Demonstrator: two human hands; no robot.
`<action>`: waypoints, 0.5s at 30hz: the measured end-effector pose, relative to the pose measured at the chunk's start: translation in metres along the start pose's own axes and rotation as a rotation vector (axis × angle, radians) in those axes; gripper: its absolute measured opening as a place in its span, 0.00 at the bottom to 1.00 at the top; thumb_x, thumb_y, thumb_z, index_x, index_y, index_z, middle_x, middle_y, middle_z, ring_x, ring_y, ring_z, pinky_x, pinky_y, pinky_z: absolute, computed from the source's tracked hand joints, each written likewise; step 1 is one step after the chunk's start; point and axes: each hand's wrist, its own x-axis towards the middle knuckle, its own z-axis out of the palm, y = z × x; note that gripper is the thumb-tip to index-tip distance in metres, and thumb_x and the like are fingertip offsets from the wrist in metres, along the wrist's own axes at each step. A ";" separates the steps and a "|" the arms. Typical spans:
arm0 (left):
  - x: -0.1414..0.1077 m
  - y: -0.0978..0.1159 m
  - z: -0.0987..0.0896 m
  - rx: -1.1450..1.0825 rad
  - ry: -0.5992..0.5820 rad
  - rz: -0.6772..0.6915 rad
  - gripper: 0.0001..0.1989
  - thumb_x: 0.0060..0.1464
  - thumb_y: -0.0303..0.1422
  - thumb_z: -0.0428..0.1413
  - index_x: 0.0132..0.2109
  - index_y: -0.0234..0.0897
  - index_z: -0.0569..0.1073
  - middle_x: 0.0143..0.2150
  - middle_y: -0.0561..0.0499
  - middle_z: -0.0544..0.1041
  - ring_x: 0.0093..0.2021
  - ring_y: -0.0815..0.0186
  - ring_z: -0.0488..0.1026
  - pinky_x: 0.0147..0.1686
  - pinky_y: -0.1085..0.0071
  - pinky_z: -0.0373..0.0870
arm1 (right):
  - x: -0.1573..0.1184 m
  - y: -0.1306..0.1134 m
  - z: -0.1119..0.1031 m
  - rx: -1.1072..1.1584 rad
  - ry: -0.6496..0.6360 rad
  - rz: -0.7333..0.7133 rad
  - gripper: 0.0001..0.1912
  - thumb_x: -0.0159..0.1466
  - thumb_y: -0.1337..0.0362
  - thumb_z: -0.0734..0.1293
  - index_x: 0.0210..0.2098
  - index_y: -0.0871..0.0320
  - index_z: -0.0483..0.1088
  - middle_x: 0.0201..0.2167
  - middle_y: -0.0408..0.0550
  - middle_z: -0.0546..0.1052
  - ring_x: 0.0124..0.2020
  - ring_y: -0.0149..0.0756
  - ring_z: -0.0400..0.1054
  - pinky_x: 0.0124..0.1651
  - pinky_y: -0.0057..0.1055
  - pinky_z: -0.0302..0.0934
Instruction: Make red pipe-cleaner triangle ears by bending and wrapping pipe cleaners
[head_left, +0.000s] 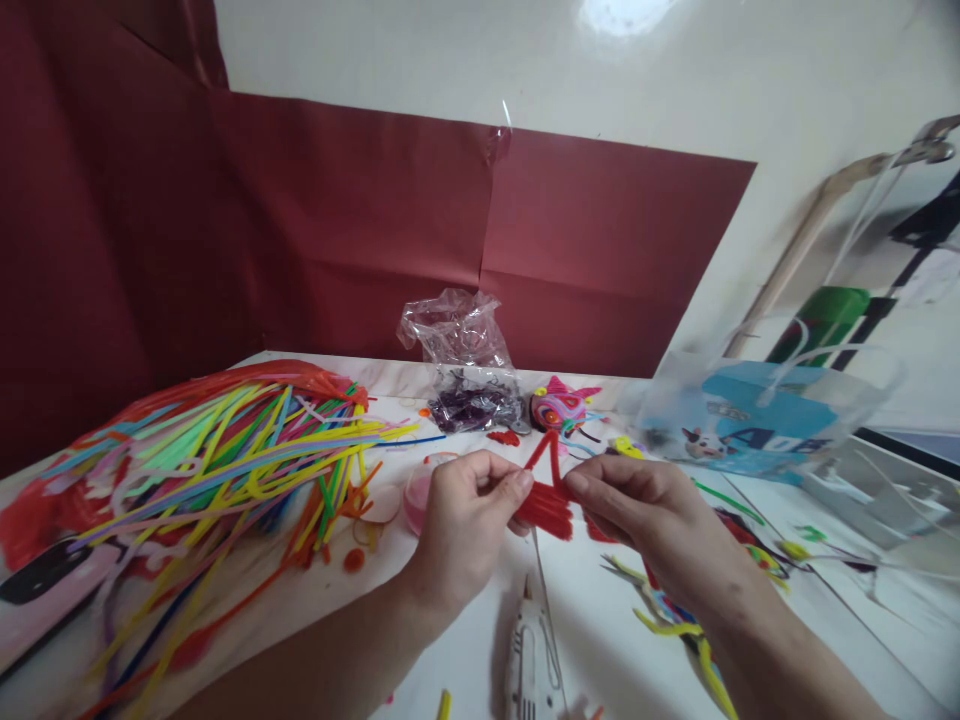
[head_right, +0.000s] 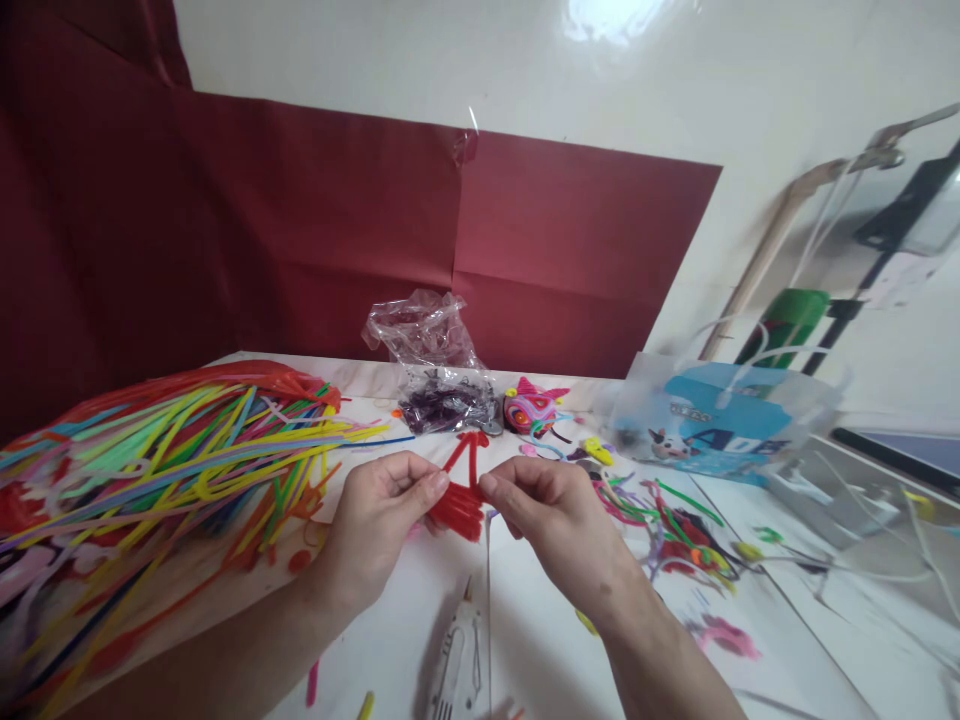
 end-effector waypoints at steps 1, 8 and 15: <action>0.000 0.000 0.000 -0.003 0.001 0.005 0.07 0.48 0.31 0.55 0.25 0.32 0.70 0.19 0.50 0.75 0.20 0.69 0.70 0.21 0.75 0.63 | 0.000 0.000 0.000 -0.011 -0.013 -0.005 0.20 0.53 0.50 0.68 0.19 0.62 0.70 0.13 0.39 0.60 0.16 0.25 0.47 0.18 0.24 0.40; 0.004 -0.003 -0.001 -0.027 -0.070 -0.045 0.13 0.49 0.38 0.55 0.25 0.32 0.71 0.20 0.52 0.72 0.21 0.69 0.69 0.22 0.73 0.67 | -0.001 -0.005 -0.001 -0.049 -0.039 0.004 0.19 0.50 0.51 0.69 0.17 0.61 0.68 0.13 0.38 0.60 0.17 0.25 0.47 0.19 0.25 0.41; 0.003 -0.001 -0.001 0.048 -0.070 0.004 0.07 0.47 0.33 0.57 0.27 0.33 0.70 0.22 0.51 0.73 0.23 0.69 0.69 0.24 0.74 0.63 | -0.002 -0.002 -0.001 -0.049 -0.019 0.022 0.18 0.50 0.52 0.70 0.17 0.61 0.67 0.13 0.36 0.58 0.16 0.25 0.44 0.19 0.25 0.38</action>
